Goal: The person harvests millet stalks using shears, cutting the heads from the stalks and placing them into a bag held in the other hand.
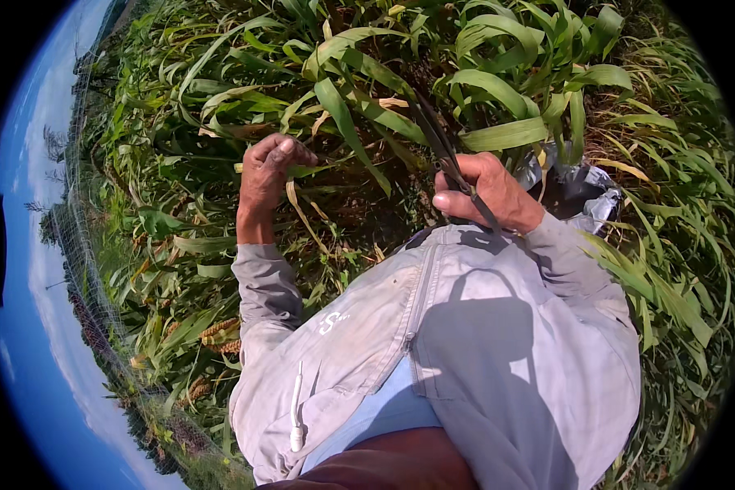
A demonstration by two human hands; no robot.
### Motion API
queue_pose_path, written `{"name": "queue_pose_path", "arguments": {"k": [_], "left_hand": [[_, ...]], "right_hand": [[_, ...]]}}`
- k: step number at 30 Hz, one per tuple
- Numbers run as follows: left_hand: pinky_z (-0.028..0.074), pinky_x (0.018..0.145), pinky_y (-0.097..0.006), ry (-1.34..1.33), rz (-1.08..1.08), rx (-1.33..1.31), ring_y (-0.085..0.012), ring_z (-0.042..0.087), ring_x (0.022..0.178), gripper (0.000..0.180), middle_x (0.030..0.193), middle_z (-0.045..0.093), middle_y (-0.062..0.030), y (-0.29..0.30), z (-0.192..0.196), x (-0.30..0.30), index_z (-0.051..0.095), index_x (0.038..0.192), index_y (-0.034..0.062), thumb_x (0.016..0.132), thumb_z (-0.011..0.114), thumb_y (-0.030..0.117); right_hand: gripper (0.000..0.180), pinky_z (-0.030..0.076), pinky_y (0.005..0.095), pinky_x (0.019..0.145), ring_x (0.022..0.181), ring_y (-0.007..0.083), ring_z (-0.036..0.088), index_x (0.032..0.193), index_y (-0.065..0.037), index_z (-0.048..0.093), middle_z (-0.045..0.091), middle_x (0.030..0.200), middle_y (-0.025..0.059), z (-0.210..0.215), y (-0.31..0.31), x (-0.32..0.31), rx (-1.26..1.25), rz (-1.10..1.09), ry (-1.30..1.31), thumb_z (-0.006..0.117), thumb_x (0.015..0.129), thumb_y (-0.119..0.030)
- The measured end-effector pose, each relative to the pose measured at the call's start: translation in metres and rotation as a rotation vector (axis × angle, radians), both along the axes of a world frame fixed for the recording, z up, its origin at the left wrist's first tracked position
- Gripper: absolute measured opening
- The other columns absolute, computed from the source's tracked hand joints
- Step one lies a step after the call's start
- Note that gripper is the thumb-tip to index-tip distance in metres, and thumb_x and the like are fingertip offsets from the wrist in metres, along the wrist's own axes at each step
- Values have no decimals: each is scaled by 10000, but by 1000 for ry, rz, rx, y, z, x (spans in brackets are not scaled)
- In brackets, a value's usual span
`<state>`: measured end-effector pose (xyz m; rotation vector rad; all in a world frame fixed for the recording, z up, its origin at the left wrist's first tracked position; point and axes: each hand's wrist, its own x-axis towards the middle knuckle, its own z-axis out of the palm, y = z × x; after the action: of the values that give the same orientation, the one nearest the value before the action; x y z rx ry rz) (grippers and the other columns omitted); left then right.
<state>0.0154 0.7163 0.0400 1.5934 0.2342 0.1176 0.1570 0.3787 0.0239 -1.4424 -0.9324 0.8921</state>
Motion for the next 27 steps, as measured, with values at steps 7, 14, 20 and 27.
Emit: {"name": "queue_pose_path", "arguments": {"k": [7,14,20,27], "left_hand": [[524,888,-338,44,-182,23,-208,655,1005,304,1107,670,-123,-34,-22,67,614,1160,-39,958,567,184],[321,1125,-368,-120,-217,158,-288,416,1355,512,1442,458,-195,-38,-45,175,456,1388,-10,895,542,94],[424,1023,-389,-181,-253,526,-327,541,1222,542,1425,475,-181,-41,-101,313,451,1403,80,885,586,167],[456,942,-437,55,-448,575,-342,580,1138,405,1240,591,-205,-50,-141,395,572,1270,147,903,632,309]], "right_hand": [[336,477,251,521,585,93,586,807,-35,561,526,668,-4,-12,75,2,-140,-195,430,634,921,-342],[330,431,249,489,576,112,593,891,-40,575,548,714,11,-44,98,76,-205,-682,361,645,906,-361],[213,439,311,653,678,158,574,947,-39,548,551,740,41,-86,92,127,-219,-747,260,590,856,-227],[155,440,378,763,828,240,561,900,-81,593,564,877,94,-140,56,153,-366,-772,-679,599,846,-226]]}}
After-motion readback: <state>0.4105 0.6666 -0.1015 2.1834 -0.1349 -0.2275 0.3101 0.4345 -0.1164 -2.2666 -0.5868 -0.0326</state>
